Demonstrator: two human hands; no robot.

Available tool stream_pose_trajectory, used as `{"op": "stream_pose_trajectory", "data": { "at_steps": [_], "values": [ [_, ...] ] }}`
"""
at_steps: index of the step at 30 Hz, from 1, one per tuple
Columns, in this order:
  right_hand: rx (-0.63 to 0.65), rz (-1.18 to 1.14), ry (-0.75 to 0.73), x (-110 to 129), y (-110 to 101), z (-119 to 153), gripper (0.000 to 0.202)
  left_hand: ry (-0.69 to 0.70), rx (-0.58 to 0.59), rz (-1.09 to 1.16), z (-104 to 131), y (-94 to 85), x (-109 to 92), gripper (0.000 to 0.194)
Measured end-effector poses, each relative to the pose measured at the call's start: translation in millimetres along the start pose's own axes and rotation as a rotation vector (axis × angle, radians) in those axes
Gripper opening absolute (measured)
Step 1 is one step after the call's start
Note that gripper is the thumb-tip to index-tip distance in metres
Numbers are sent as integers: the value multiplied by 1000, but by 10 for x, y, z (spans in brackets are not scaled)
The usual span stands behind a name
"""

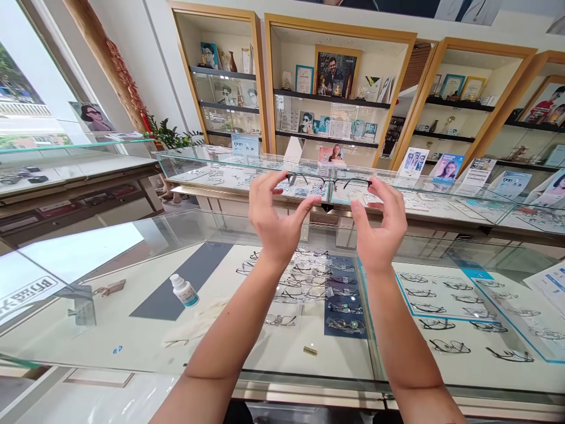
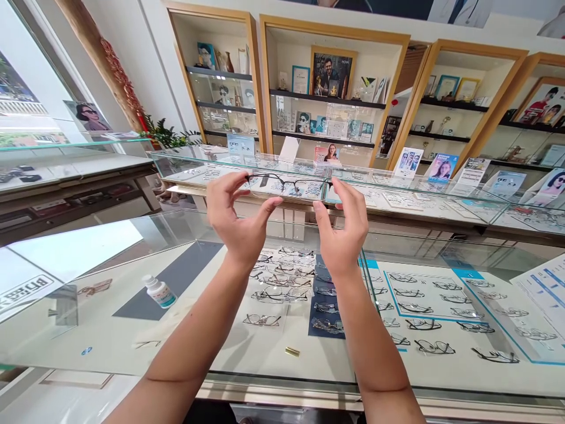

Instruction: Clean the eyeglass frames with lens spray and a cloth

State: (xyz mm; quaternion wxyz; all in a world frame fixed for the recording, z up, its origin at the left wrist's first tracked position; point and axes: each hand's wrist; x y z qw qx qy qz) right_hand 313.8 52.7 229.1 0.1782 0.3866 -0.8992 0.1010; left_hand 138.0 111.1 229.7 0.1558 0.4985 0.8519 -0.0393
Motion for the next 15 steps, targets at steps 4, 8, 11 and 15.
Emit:
{"op": "stream_pose_trajectory", "data": {
  "at_steps": [4, 8, 11, 15],
  "values": [
    [-9, 49, -24, -26, 31, 12, 43, -6, 12, 5, 21, 52, 71, 62],
    [1, 35, -13, -33, 28, 16, 43, -23, 25, 44, 43, 74, 81, 61],
    [23, -22, 29, -60, 47, 19, 43, -31, 19, 33, 50, 65, 63, 61],
    [75, -140, 132, -148, 93, 21, 42, -14, -13, -40, 44, 51, 53, 64]
  ]
}}
Point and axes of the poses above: each hand's wrist, its own z-axis away from the middle knuckle, its own y-axis out of the palm, x = y × z, and after that the axes turned 5 degrees about x, right-handed
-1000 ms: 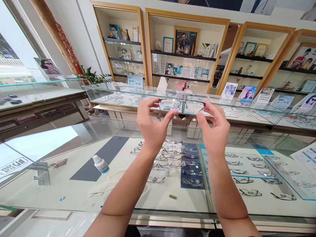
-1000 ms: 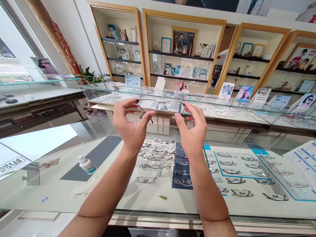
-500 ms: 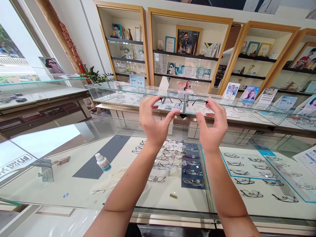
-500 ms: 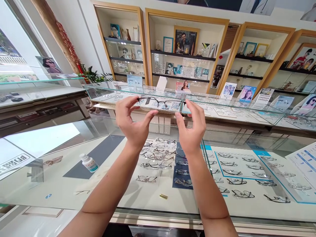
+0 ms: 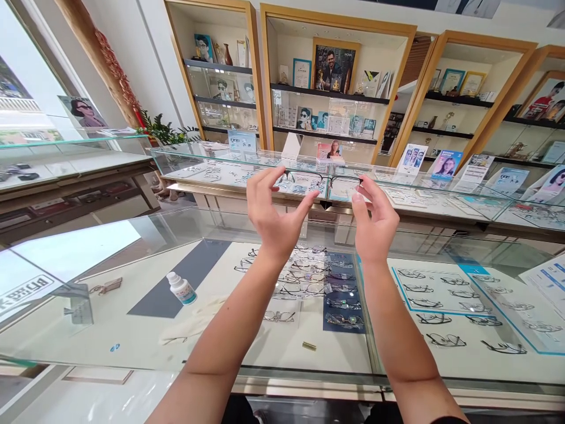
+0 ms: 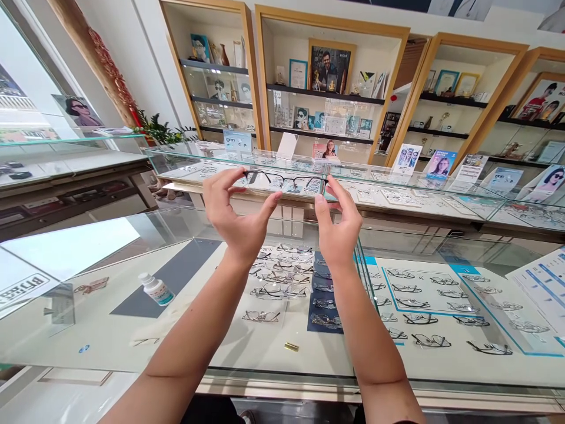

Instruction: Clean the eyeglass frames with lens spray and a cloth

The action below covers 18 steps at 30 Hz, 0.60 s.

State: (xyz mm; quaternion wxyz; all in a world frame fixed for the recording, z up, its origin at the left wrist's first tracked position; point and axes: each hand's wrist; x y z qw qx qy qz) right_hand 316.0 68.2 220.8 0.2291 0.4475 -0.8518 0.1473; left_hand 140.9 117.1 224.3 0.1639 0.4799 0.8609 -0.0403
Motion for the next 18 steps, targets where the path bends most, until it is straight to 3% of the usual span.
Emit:
{"op": "stream_pose_trajectory", "data": {
  "at_steps": [10, 18],
  "values": [
    [-2, -109, 94, 9, 14, 8, 41, 39, -9, -24, -9, 15, 31, 63],
    [-63, -219, 189, 11, -15, -39, 32, -32, 84, 99, -27, 57, 192, 61]
  ]
}}
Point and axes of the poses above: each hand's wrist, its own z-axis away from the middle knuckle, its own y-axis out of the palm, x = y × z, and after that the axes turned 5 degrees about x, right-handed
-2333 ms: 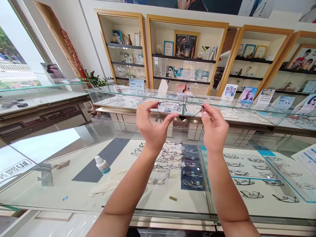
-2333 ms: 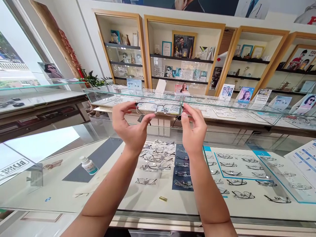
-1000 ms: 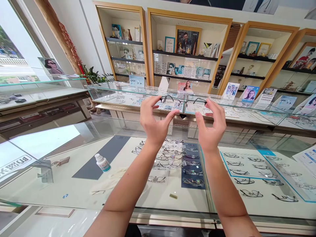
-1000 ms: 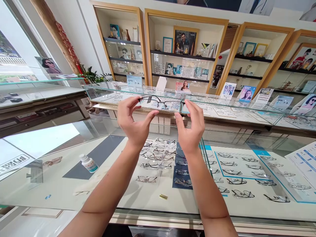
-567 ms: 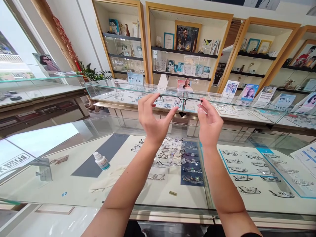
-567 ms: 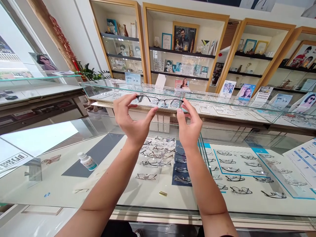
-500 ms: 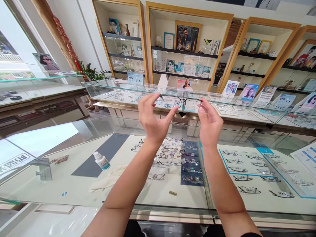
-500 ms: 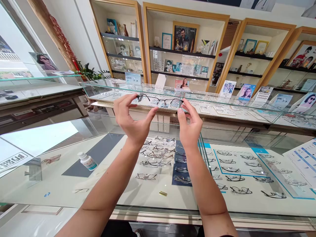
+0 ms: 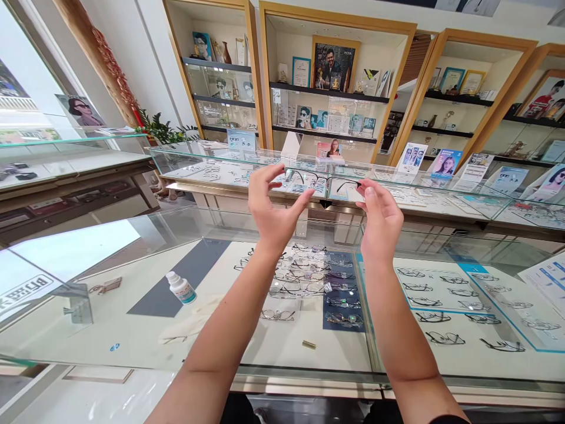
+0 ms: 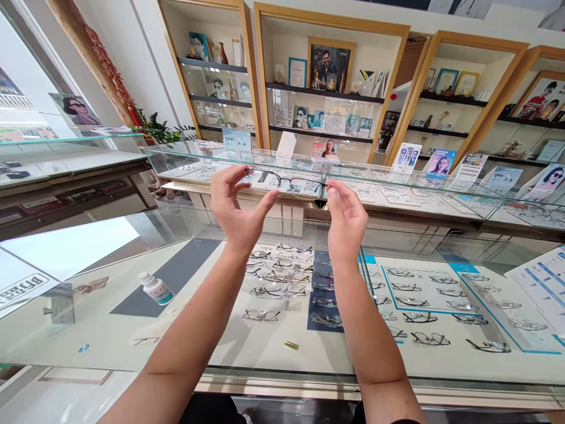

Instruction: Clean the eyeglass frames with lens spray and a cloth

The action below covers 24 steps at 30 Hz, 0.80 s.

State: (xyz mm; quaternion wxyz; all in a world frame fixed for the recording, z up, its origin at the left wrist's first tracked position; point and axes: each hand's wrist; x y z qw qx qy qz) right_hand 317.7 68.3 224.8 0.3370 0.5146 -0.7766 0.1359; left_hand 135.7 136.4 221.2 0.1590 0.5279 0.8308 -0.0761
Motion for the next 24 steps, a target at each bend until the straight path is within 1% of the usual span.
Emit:
{"op": "stream_pose_trajectory", "data": {
  "at_steps": [2, 5, 7, 14, 19, 24],
  "values": [
    [-12, -25, 24, -10, -2, -8, 30, 7, 5, 17, 10, 10, 23, 61],
    [-47, -35, 22, -7, -3, -9, 28, 11, 23, 39, 21, 12, 28, 60],
    [-43, -50, 19, 1, -12, -10, 27, 16, 49, 59, 15, 1, 32, 61],
    [121, -214, -6, 14, -77, -32, 22, 19, 156, 160, -33, -43, 138, 64],
    [175, -288, 27, 70, -84, -22, 18, -23, 222, 237, -19, 9, 215, 64],
    [208, -323, 80, 119, -69, -12, 13, -48, 240, 299, 3, 49, 243, 61]
  ]
}}
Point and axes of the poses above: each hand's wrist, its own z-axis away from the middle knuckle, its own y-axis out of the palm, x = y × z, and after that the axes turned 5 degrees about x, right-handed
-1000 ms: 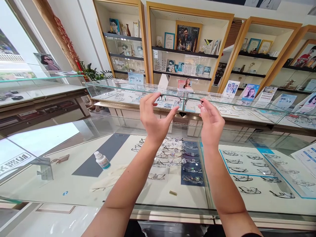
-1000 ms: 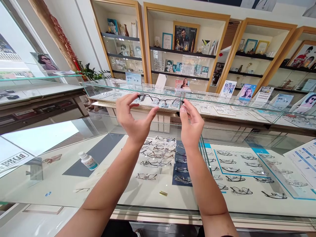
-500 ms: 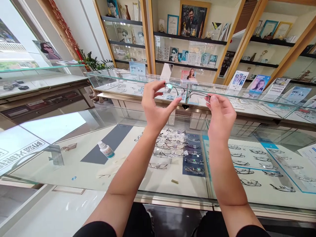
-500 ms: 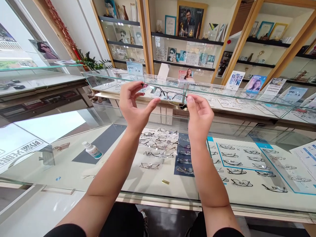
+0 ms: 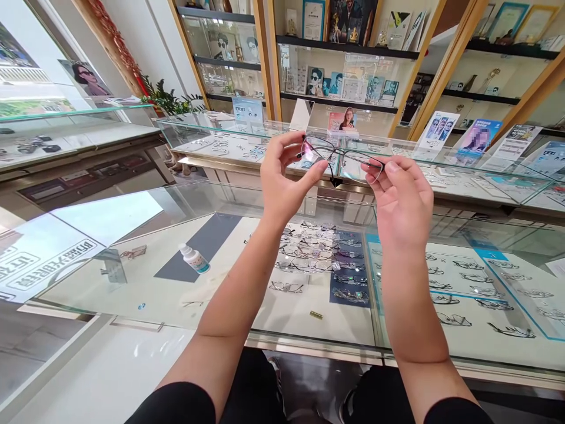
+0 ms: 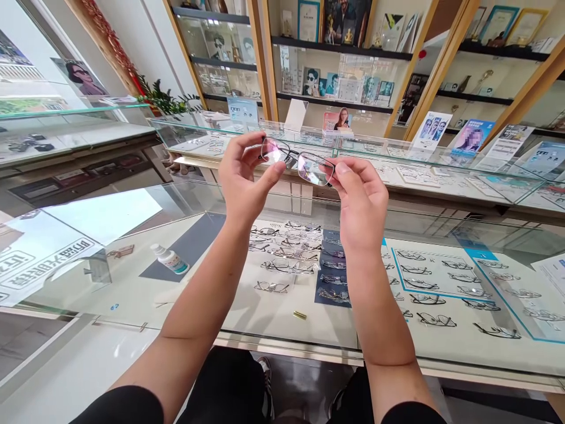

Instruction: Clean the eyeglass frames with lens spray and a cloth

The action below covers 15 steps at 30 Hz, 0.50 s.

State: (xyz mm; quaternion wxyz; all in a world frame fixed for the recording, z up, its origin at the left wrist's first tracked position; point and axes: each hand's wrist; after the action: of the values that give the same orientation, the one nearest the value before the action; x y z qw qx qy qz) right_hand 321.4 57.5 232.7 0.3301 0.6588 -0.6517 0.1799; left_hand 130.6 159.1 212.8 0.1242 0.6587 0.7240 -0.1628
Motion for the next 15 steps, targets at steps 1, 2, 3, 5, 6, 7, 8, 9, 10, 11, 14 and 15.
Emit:
{"op": "stream_pose_trajectory", "data": {
  "at_steps": [1, 2, 3, 5, 6, 7, 8, 9, 10, 11, 14, 15],
  "values": [
    [-3, -5, 17, 5, 5, 0, 13, -1, 1, 2, -1, -1, 4, 60],
    [-6, -6, 36, 9, 8, -1, 13, -3, 3, -2, -4, -5, 8, 60],
    [-5, -4, 55, 12, 9, -4, 13, -5, 6, -10, -8, -12, 11, 61],
    [15, 3, 92, 13, 2, -13, 14, -3, 13, -35, -21, -38, 12, 62],
    [34, 7, 112, 12, -5, -20, 13, 1, 23, -49, -29, -57, 7, 62],
    [56, 13, 132, 9, -15, -29, 13, 9, 40, -63, -37, -78, -4, 62],
    [80, 26, 153, 5, -26, -37, 13, 20, 67, -78, -45, -101, -22, 62],
    [103, 46, 172, 0, -37, -45, 14, 34, 104, -96, -53, -124, -46, 62],
    [125, 74, 189, -5, -46, -53, 14, 50, 147, -118, -61, -146, -77, 62],
    [144, 108, 204, -10, -53, -58, 14, 67, 188, -141, -68, -163, -113, 62],
    [199, 218, 251, -27, -54, -63, 14, 114, 259, -198, -85, -186, -218, 62],
    [216, 249, 268, -34, -49, -63, 15, 123, 266, -203, -88, -183, -245, 61]
  ]
}}
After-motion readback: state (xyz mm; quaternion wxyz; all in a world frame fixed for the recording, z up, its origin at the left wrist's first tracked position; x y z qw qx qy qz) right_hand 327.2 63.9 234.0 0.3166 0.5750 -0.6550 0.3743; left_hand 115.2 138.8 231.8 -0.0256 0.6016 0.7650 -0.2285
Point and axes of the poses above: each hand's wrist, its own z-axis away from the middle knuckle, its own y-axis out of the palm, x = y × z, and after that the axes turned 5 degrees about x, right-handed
